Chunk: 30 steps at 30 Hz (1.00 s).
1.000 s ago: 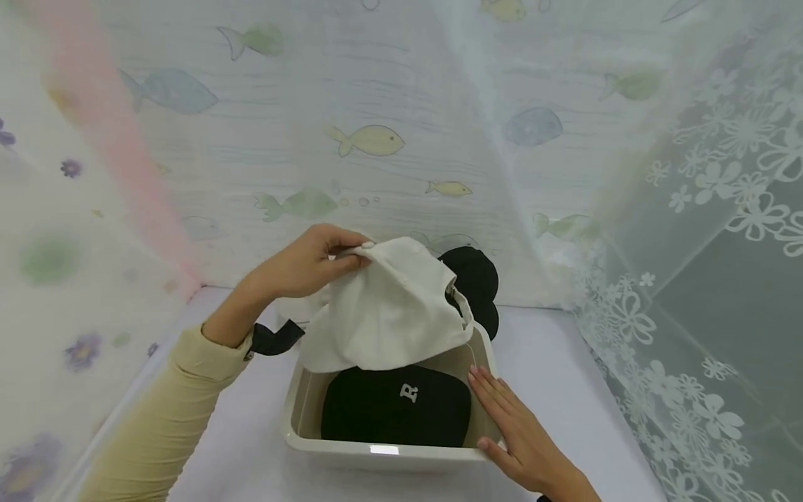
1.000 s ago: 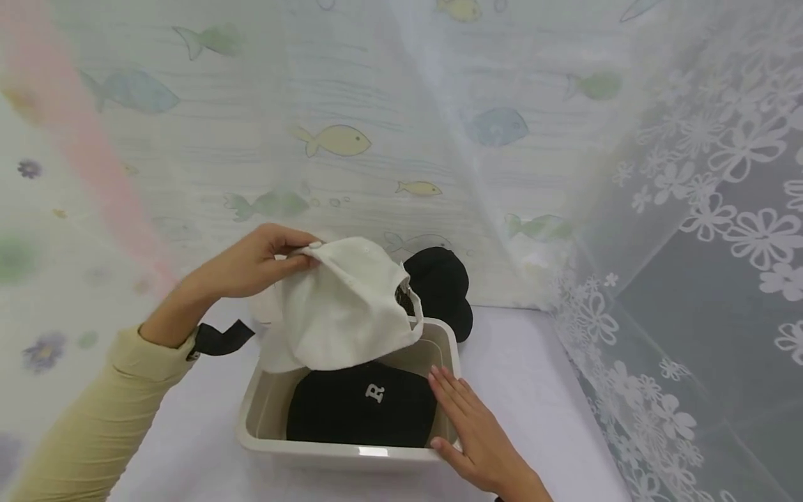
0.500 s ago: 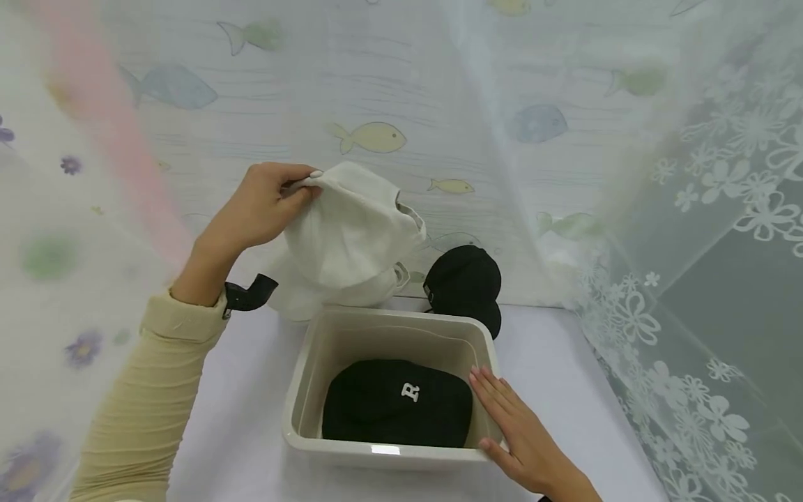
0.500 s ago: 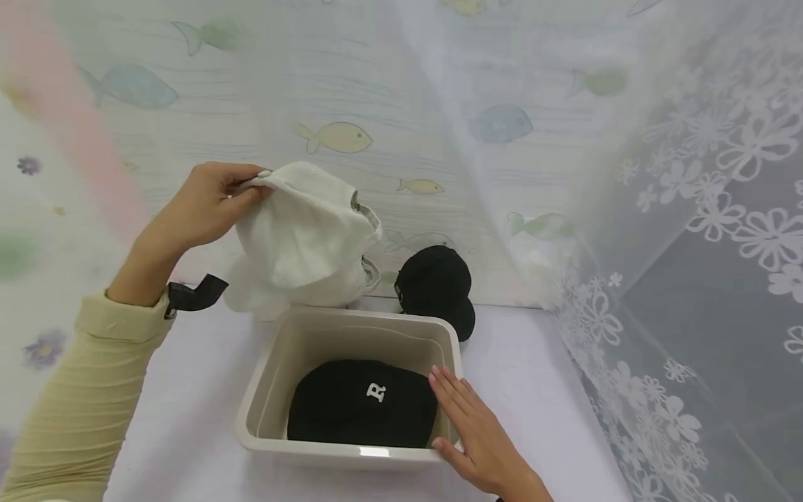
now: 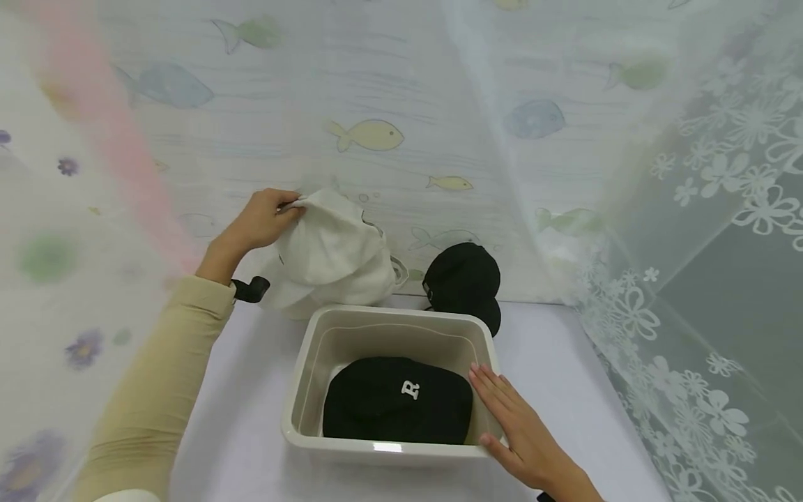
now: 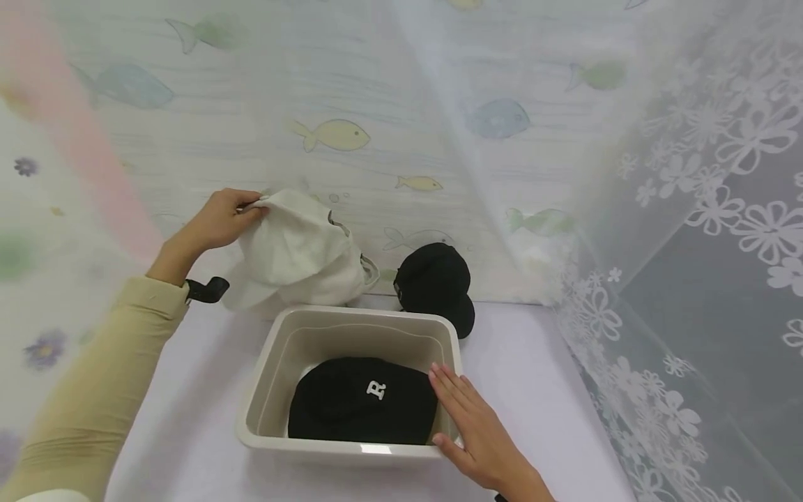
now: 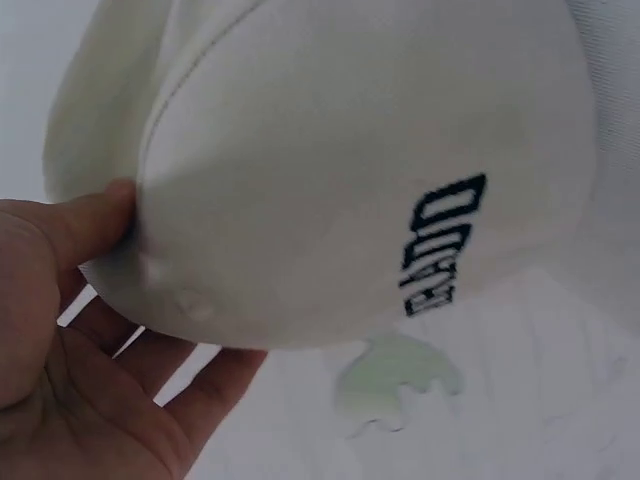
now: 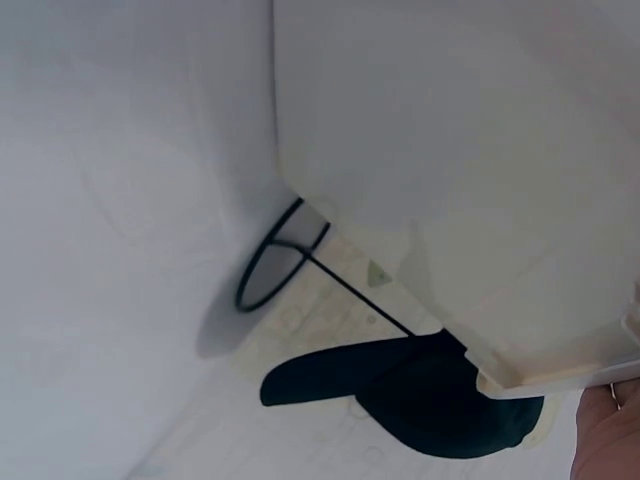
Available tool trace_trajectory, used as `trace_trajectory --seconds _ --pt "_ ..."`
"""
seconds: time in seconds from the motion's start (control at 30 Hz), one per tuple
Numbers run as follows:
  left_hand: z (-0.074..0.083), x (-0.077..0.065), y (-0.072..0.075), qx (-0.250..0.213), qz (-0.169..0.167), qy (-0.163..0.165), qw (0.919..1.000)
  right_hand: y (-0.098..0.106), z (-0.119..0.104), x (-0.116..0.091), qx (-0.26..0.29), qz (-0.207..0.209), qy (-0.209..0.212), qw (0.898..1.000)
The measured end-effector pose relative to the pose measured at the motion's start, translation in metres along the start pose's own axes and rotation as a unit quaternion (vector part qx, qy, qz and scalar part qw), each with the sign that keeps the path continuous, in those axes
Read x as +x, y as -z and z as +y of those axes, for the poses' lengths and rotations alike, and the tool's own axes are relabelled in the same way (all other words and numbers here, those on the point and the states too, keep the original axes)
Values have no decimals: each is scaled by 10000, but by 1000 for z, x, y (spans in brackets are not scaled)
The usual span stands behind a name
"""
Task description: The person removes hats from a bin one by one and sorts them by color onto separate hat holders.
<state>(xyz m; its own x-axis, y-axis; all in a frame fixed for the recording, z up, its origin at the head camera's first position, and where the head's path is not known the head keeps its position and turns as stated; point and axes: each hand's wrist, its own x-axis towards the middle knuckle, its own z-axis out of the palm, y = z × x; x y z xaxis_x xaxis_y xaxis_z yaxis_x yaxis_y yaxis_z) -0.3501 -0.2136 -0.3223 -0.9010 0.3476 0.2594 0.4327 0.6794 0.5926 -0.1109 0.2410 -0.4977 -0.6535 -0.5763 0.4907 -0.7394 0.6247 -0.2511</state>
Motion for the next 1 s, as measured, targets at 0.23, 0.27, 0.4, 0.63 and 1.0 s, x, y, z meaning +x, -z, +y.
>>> trace_trajectory --seconds 0.23,0.27,0.4,0.63,1.0 --pt "-14 10 -25 -66 -36 -123 9999 0 1 0 37 -10 -45 10000" --pt "-13 11 -27 -46 -39 -134 9999 0 1 0 58 -20 -48 10000" --pt "-6 18 -34 82 -137 -204 9997 -1 0 0 92 -1 -35 10000" --pt "9 25 -49 142 -400 -412 9982 -2 0 -1 80 15 -54 10000" --pt "6 29 -71 275 -782 -176 9964 -1 0 -2 102 48 -39 9999"
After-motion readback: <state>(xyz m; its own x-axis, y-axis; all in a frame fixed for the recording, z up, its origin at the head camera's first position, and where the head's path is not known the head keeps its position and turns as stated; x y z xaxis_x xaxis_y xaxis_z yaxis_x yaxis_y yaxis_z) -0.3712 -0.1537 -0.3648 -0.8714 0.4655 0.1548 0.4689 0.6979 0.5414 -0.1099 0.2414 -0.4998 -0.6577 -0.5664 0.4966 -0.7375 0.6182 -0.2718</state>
